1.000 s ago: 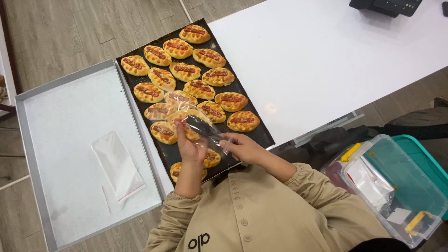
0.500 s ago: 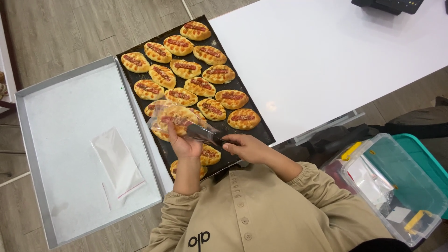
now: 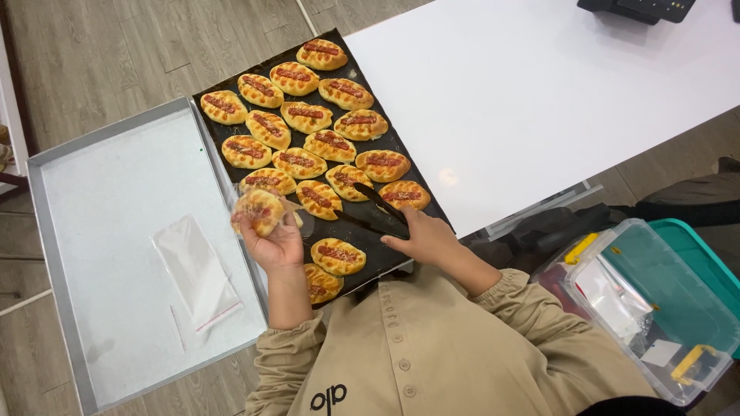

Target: The person places individual pastries from a large baking tray into clear plastic bags using tongs and by hand, then sets the bagged pastries onto a smaller metal tray.

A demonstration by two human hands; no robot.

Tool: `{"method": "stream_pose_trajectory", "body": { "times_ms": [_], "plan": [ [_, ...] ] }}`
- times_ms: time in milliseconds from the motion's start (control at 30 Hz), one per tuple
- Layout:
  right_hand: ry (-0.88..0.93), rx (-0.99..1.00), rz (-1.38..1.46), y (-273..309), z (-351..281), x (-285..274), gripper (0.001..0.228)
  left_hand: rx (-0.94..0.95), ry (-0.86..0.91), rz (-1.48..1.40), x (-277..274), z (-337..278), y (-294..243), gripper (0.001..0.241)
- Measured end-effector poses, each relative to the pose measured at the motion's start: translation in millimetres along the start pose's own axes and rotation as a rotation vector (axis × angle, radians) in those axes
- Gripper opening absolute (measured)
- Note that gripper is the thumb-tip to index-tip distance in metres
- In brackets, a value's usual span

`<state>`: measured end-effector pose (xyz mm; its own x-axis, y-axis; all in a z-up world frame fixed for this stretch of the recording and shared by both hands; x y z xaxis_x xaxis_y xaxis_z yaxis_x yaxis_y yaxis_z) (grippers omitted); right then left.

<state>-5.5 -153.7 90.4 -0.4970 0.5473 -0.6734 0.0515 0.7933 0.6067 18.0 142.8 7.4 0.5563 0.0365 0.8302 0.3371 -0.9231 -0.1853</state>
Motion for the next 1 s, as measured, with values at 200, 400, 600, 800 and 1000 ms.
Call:
{"method": "stream_pose_trajectory", "body": {
  "times_ms": [200,400,600,800,1000],
  "plan": [
    [0.012,0.007,-0.284,1,3,3,0.064,0.016,-0.013,-0.033,6,-9,-2,0.056],
    [-0.092,-0.039,-0.168,-15,25,29,0.052,0.029,-0.049,-0.026,-7,-15,4,0.047],
    [-0.067,-0.091,0.562,45,27,3,0.039,-0.067,-0.038,-0.053,-10,-26,27,0.043],
    [-0.217,-0.398,0.252,140,49,-12,0.051,-0.172,-0.024,-0.072,-16,-27,43,0.048],
    [-0.127,-0.546,-0.227,216,54,-63,0.049,-0.420,0.051,0.137,1,-95,57,0.097]
  ]
}}
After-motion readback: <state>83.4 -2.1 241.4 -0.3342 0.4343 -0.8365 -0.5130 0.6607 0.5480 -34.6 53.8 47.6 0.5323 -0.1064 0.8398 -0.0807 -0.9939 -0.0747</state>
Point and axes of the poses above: each hand's wrist, its own z-axis towards the middle knuckle, its own x-axis out of the palm, y = z × x, the point moved 3 cm from there along z, towards the middle knuckle, and after that the axes turned 2 degrees about -y, right-handed, at the moved point
